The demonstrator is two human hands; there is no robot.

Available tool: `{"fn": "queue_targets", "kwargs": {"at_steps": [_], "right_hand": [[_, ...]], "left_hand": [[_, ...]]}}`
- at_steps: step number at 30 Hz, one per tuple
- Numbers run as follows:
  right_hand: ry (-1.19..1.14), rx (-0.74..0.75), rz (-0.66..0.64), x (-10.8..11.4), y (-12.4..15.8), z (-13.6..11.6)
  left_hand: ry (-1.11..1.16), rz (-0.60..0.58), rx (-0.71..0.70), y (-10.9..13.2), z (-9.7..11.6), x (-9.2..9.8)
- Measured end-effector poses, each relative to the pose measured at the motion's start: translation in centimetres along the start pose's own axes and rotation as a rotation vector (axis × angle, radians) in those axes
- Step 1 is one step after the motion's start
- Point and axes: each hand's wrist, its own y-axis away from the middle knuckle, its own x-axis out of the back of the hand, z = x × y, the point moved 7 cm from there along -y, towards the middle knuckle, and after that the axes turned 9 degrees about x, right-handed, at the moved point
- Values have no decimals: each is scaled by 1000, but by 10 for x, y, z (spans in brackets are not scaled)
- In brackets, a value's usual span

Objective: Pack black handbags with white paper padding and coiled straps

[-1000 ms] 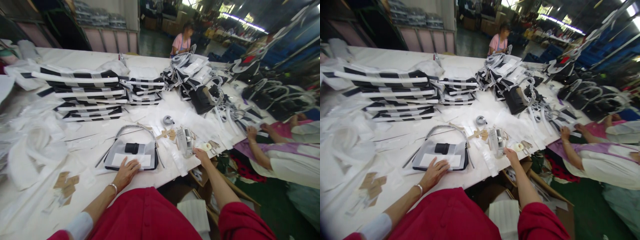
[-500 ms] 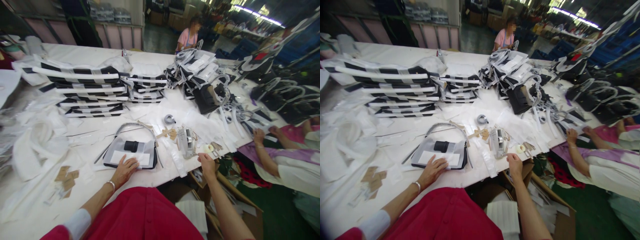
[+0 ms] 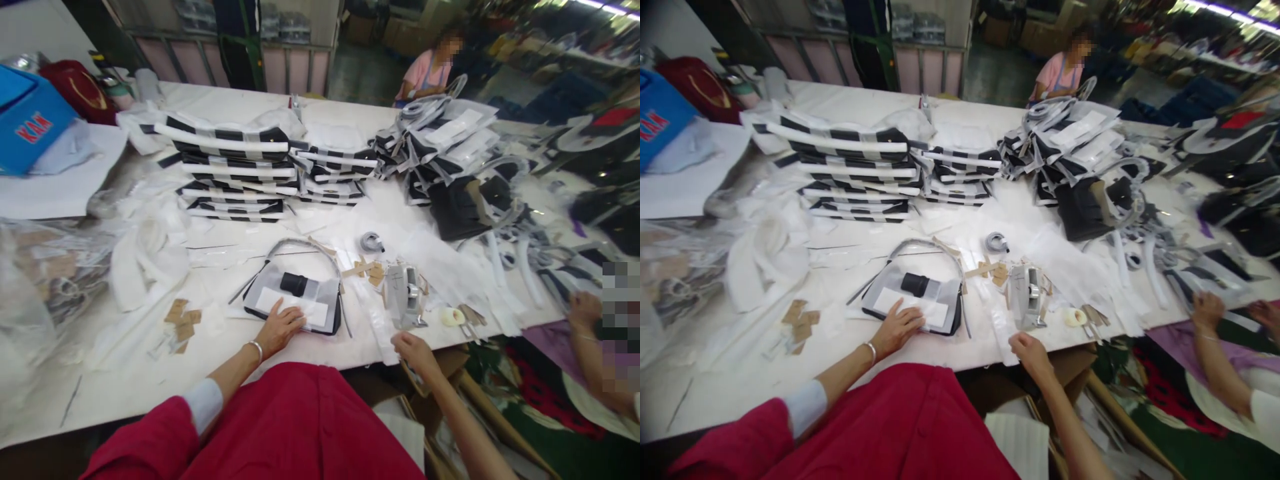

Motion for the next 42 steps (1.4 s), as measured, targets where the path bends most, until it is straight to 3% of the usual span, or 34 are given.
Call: {"fn": "queue_targets", "kwargs": {"at_steps": [4,8,12,19,25,31,34,38,40,42], "right_hand": [[58,345,-414,-92,-16,-111],[597,611,-632,-157,-30,-192],[897,681,-679,-193,-55,-218],[1124,757,-720,-236,-85,-215],[1216,864,-667,-246,-74,-223],[1237,920,-546,-239,-79,-231],[1213,895,-473,-225,-96,-232],[1176,787,-286,-185,-119,-237],[1161,723,-184,-168,-119,-239],[1112,697,-105,-165,-107,-236]], "left_hand": [[-3,-10,4,1,-1,-4],[-10,-32,9,2,-2,-8],[-9,-51,2,2,-3,-10],[54,-31,-12,2,-1,-6],[52,2,-14,3,-4,-14],[49,-4,-6,3,-6,-16],[38,-29,3,2,-7,-16],[14,-50,-3,3,-7,-19],[12,-44,-10,3,-6,-18],[18,-36,-13,3,-6,-17]]}}
